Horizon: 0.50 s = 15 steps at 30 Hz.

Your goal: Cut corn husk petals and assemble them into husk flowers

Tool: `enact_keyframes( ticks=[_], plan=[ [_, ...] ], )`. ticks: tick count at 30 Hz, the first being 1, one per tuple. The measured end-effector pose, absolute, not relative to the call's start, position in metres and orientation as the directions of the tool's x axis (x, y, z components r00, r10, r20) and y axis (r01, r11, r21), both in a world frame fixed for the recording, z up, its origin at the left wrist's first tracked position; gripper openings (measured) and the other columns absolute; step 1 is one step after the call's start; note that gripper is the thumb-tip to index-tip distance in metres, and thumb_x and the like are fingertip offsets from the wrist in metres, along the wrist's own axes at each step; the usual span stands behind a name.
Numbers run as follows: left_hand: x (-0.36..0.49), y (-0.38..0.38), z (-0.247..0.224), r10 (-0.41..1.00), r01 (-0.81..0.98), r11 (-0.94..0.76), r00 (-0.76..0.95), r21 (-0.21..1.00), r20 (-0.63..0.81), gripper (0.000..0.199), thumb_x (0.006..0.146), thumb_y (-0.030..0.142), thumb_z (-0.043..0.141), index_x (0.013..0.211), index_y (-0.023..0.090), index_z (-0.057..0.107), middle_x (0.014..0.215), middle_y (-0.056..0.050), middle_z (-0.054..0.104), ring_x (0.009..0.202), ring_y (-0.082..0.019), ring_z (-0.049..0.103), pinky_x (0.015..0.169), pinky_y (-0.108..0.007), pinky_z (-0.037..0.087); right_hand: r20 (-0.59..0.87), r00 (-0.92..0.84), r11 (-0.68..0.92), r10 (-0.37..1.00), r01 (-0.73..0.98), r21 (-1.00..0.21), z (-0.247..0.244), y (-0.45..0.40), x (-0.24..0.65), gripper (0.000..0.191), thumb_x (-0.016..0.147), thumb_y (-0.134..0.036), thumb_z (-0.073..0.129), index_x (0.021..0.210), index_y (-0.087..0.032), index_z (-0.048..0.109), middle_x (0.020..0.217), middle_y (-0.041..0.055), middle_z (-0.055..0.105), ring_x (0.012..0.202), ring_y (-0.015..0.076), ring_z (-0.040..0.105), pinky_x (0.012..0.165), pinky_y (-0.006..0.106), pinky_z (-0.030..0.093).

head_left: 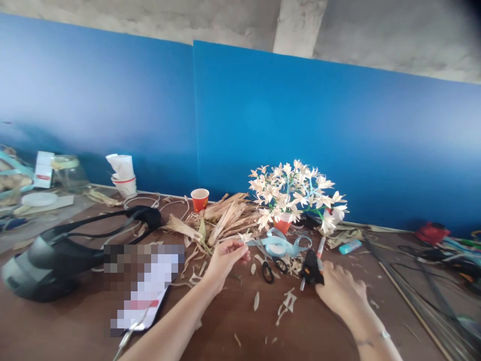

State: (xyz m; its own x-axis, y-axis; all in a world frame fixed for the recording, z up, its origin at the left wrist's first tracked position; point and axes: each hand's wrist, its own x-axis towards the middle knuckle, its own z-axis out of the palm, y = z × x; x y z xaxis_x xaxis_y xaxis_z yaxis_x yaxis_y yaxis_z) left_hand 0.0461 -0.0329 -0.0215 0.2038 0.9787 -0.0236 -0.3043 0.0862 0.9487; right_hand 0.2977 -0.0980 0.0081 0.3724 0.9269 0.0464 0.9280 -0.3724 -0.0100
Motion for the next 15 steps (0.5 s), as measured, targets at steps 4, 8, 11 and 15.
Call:
enact_keyframes(
  ticks=[4,8,11,15],
  plan=[
    [0.047,-0.032,-0.024,0.981,-0.326,0.104,0.187,0.940,-0.044,0.032,0.057,0.039,0.075,0.072,0.014,0.061,0.063,-0.001,0.066,0.059,-0.012,0.061,0.057,-0.022,0.047,0.256,0.062,-0.024,0.965,0.989,-0.147,0.010,-0.084,0.253,0.020,0.077,-0.018,0.050,0.063,-0.021,0.063,0.076,0.0080,0.064,0.077,0.0264,0.060,0.069,0.041,0.041],
    [0.047,-0.030,-0.026,0.981,-0.305,0.110,0.187,0.946,-0.054,0.033,0.057,0.040,0.075,0.072,0.013,0.065,0.066,-0.003,0.067,0.061,-0.014,0.063,0.060,-0.023,0.049,0.368,-0.153,0.249,0.917,0.942,-0.227,-0.020,-0.064,0.211,0.006,0.071,-0.023,0.062,0.074,-0.021,0.067,0.081,0.0083,0.063,0.082,0.0263,0.057,0.070,0.036,0.041],
    [0.047,-0.029,-0.029,0.978,-0.282,0.130,0.194,0.951,-0.076,0.035,0.057,0.041,0.075,0.074,0.012,0.066,0.067,-0.004,0.068,0.061,-0.015,0.063,0.058,-0.024,0.049,0.332,-0.092,0.186,0.939,0.947,-0.263,-0.037,-0.057,0.197,0.005,0.068,-0.021,0.063,0.072,-0.020,0.066,0.081,0.0075,0.061,0.083,0.0256,0.055,0.071,0.036,0.039],
    [0.047,-0.028,-0.031,0.980,-0.239,0.136,0.176,0.961,-0.095,0.035,0.058,0.042,0.074,0.073,0.012,0.066,0.068,-0.005,0.068,0.054,-0.013,0.061,0.045,-0.020,0.043,0.294,-0.060,0.160,0.954,0.930,-0.332,-0.038,-0.057,0.197,0.009,0.070,-0.014,0.058,0.064,-0.019,0.062,0.076,0.0052,0.060,0.081,0.0242,0.054,0.071,0.034,0.038]
  ],
)
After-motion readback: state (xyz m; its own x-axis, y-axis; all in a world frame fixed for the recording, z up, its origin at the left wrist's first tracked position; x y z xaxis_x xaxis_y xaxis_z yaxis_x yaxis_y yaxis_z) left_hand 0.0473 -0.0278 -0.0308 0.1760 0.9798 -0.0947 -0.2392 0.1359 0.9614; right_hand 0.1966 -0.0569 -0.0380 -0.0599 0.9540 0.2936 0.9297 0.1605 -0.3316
